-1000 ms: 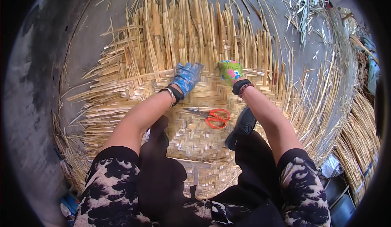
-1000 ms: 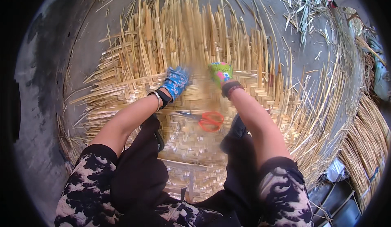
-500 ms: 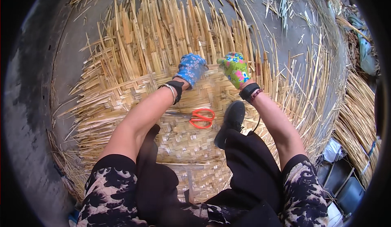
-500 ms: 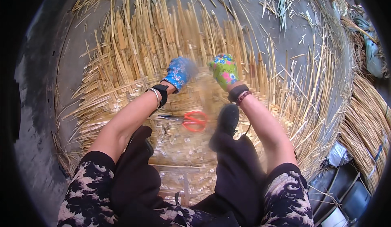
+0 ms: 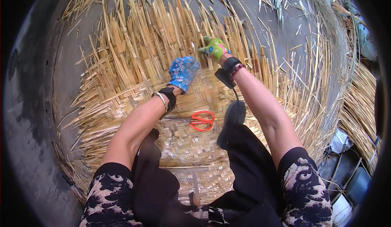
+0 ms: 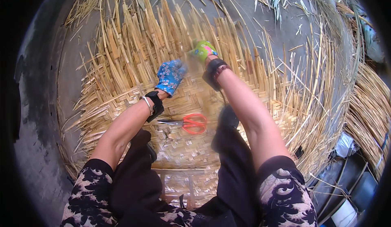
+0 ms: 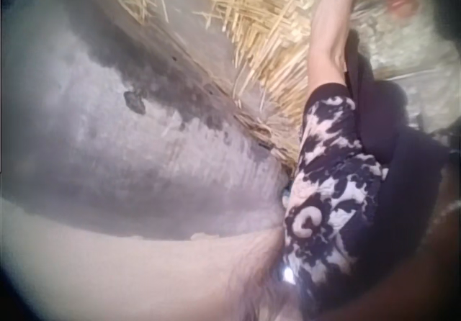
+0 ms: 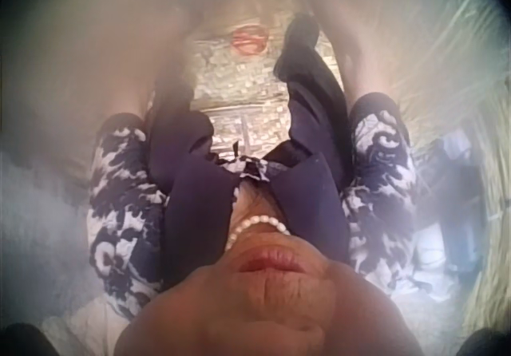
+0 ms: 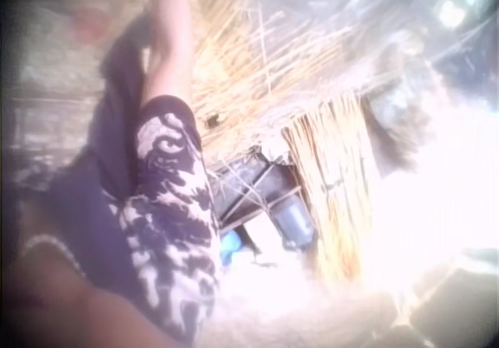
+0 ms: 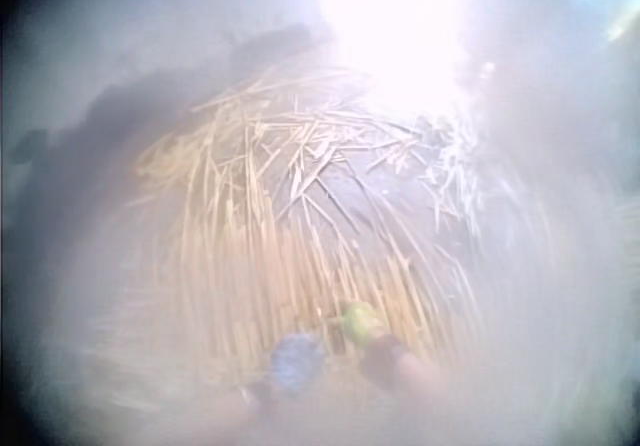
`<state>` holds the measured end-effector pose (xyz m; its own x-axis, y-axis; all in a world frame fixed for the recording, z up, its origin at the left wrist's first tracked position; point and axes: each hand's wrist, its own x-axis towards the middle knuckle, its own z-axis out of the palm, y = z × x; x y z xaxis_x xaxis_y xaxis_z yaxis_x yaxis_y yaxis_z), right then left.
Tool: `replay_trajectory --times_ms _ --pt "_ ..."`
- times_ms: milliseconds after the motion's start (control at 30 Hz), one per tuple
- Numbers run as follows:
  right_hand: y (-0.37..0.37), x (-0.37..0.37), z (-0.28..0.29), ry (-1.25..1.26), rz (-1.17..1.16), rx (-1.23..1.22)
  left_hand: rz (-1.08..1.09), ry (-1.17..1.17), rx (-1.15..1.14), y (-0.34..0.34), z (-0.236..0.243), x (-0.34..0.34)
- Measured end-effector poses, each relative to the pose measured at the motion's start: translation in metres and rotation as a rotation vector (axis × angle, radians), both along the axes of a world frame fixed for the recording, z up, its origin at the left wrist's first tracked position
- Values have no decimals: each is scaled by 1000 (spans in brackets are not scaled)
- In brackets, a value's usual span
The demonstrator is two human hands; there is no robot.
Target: The recorder is weaving a mat using thin bamboo or straw strips.
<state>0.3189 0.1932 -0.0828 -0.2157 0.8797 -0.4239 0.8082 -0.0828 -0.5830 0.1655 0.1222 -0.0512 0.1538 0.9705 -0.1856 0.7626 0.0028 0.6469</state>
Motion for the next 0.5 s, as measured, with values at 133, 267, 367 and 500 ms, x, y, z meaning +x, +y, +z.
replay_trajectory --times_ms 133,267,367,500 --pt "-2 13 -16 653 -276 -222 -7 -4 12 0 5 -4" --pt "-9 28 -44 634 -9 -108 107 -9 -129 4 2 -5" --pt "-24 35 -44 946 -117 -237 2 53 -170 11 -8 3" --pt "-43 40 -8 832 -320 -341 -237 246 -246 17 -20 11"
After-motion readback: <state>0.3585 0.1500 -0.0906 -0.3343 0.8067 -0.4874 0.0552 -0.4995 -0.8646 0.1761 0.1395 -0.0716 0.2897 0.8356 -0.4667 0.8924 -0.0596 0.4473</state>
